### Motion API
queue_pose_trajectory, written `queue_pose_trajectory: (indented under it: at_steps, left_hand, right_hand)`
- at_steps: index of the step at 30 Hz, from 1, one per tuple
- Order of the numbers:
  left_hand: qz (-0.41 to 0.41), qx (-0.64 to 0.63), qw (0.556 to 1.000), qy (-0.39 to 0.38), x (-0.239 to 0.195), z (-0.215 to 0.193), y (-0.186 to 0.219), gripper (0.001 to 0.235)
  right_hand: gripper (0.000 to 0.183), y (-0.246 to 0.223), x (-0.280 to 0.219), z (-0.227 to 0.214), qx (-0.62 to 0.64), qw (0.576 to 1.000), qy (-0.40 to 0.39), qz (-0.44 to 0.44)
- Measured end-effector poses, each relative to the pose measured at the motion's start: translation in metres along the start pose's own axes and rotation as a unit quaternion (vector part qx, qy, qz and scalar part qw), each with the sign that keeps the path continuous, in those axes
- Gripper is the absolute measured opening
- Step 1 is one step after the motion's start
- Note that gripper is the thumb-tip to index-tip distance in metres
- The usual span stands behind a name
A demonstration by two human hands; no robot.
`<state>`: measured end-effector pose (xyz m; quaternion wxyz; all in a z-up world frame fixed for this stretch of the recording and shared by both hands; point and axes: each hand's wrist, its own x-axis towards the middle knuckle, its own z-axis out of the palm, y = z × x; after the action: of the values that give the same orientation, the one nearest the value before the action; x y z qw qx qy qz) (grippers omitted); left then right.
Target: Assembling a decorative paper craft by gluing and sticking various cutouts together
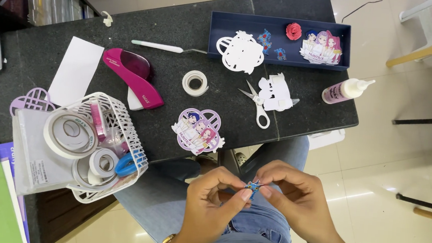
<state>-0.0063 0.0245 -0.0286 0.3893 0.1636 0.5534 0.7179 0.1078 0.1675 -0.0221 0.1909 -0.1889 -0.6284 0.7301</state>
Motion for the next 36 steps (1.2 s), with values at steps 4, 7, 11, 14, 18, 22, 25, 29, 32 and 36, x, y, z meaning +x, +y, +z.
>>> queue_pose_trajectory:
  at_steps: [4, 7, 11, 14, 18, 22, 25, 29, 32, 36]
  left_hand:
    - [0.009, 0.046, 0.999, 0.025, 0.004, -0.011, -0.008, 0.027]
    - [0.09, 0.161, 0.979, 0.09, 0.019, -0.034, -0.022, 0.016]
    - [0.243, 0.424, 0.863, 0.129, 0.048, -0.076, -0.054, 0.026]
    - [0.238, 0.541, 0.797, 0.124, 0.053, -0.097, -0.075, 0.037]
    - [0.148, 0.652, 0.744, 0.027, 0.053, -0.112, -0.104, 0.057]
    - [0.141, 0.686, 0.713, 0.043, 0.053, -0.11, -0.111, 0.062]
    - [0.15, 0.702, 0.69, 0.094, 0.053, -0.109, -0.119, 0.061]
    - [0.12, 0.704, 0.685, 0.147, 0.049, -0.108, -0.129, 0.066]
    - [0.13, 0.693, 0.686, 0.179, 0.047, -0.113, -0.137, 0.071]
    - [0.209, 0.665, 0.684, 0.217, 0.055, -0.134, -0.156, 0.069]
  right_hand:
    - [0.004, 0.008, 0.003, -0.001, -0.005, 1.0, 0.013, 0.011]
    - [0.003, 0.023, 0.005, -0.004, 0.009, 0.998, 0.049, 0.041]
    - [0.004, 0.06, 0.015, -0.014, 0.008, 0.994, 0.082, 0.072]
    - [0.004, 0.1, 0.025, -0.02, -0.069, 0.981, 0.162, 0.086]
    - [0.004, 0.148, 0.039, -0.028, -0.118, 0.963, 0.218, 0.109]
    - [0.004, 0.166, 0.051, -0.033, -0.175, 0.953, 0.233, 0.087]
    - [0.004, 0.171, 0.06, -0.03, -0.163, 0.955, 0.226, 0.102]
    - [0.005, 0.172, 0.077, -0.025, -0.173, 0.958, 0.203, 0.103]
    - [0.006, 0.167, 0.102, -0.013, -0.151, 0.966, 0.183, 0.102]
    - [0.006, 0.17, 0.159, 0.007, -0.134, 0.977, 0.14, 0.088]
